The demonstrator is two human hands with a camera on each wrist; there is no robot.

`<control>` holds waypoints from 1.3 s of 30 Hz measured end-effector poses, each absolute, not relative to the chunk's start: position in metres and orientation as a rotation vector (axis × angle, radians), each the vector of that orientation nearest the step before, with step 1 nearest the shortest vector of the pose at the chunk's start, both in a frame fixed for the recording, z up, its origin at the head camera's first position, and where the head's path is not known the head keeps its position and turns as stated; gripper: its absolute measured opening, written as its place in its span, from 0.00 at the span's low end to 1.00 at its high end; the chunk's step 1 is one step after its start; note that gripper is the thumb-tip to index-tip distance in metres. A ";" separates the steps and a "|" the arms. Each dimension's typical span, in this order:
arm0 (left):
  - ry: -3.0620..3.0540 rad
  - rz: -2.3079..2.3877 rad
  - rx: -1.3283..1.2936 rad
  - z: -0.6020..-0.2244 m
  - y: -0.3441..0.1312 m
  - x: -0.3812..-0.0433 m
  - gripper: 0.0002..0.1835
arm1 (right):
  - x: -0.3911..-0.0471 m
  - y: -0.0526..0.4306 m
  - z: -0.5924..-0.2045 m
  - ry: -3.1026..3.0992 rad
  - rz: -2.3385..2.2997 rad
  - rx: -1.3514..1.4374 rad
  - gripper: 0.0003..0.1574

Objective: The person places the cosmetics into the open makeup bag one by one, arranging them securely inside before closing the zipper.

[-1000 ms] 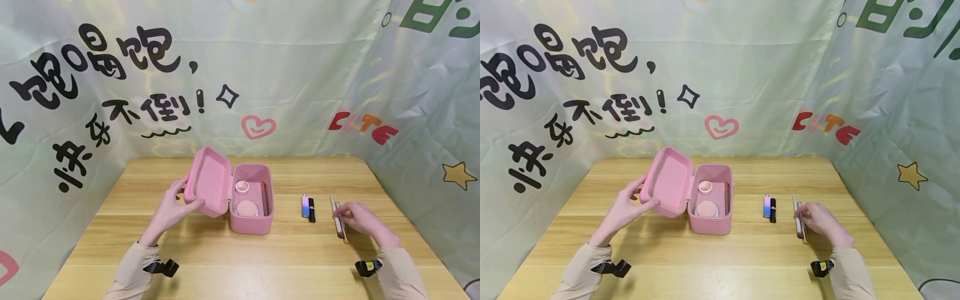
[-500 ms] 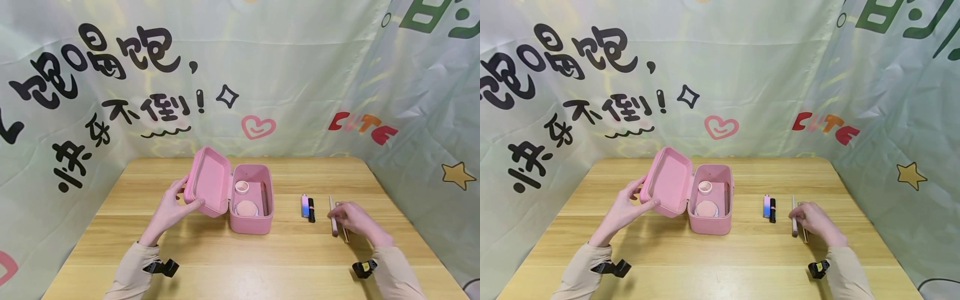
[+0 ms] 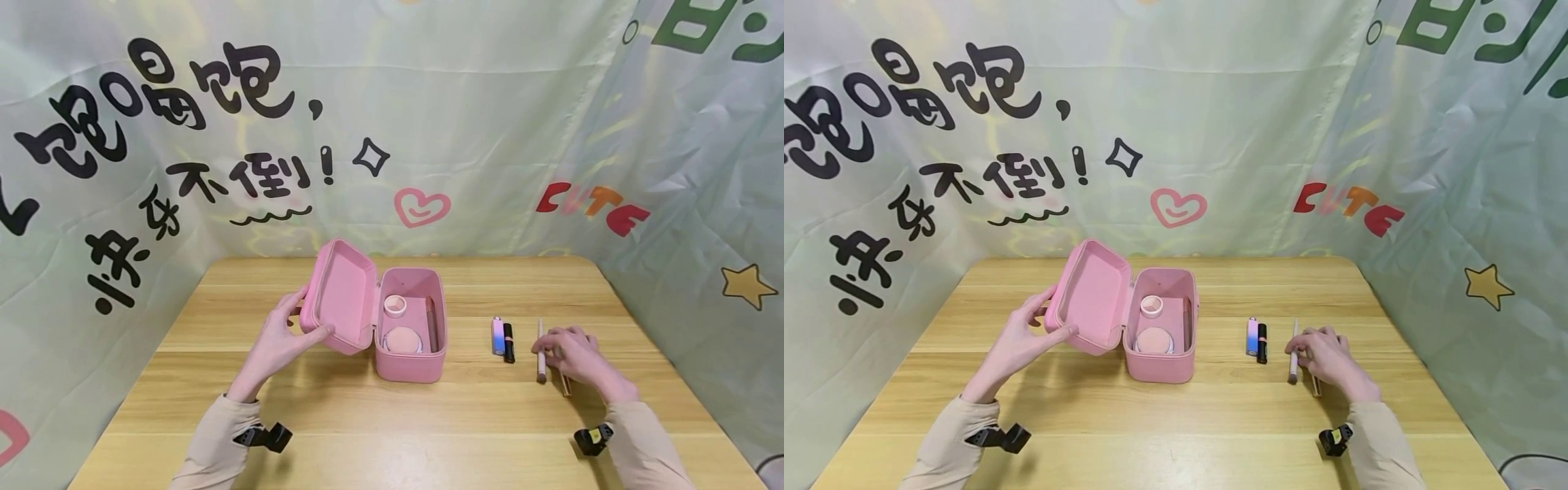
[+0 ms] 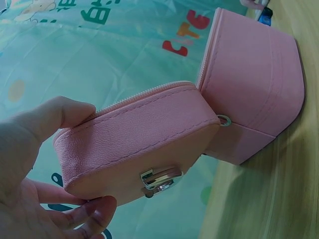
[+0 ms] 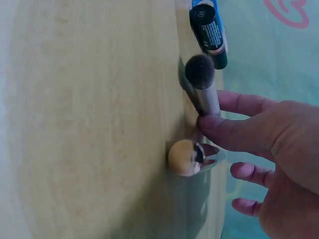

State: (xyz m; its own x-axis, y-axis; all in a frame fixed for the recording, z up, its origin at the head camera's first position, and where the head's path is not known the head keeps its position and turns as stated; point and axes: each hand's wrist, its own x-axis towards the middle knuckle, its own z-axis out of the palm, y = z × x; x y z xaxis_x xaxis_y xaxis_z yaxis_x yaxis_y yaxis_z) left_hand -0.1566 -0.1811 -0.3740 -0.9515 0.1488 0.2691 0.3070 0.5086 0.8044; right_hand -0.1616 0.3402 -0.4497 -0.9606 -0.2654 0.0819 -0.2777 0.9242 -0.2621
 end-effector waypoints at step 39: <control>-2.585 -1.425 -0.400 -0.376 -0.182 -0.157 0.42 | -0.177 0.337 -0.464 -2.383 0.572 0.715 0.14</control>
State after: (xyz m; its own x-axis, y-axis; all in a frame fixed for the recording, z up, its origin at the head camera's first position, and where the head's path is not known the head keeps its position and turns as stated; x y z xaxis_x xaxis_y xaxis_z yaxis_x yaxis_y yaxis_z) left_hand -0.1571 -0.1820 -0.3756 -0.9511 0.1538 0.2680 0.3087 0.5094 0.8033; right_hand -0.1770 0.3365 -0.4635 -0.6877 -0.3546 0.6335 -0.6037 0.7640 -0.2276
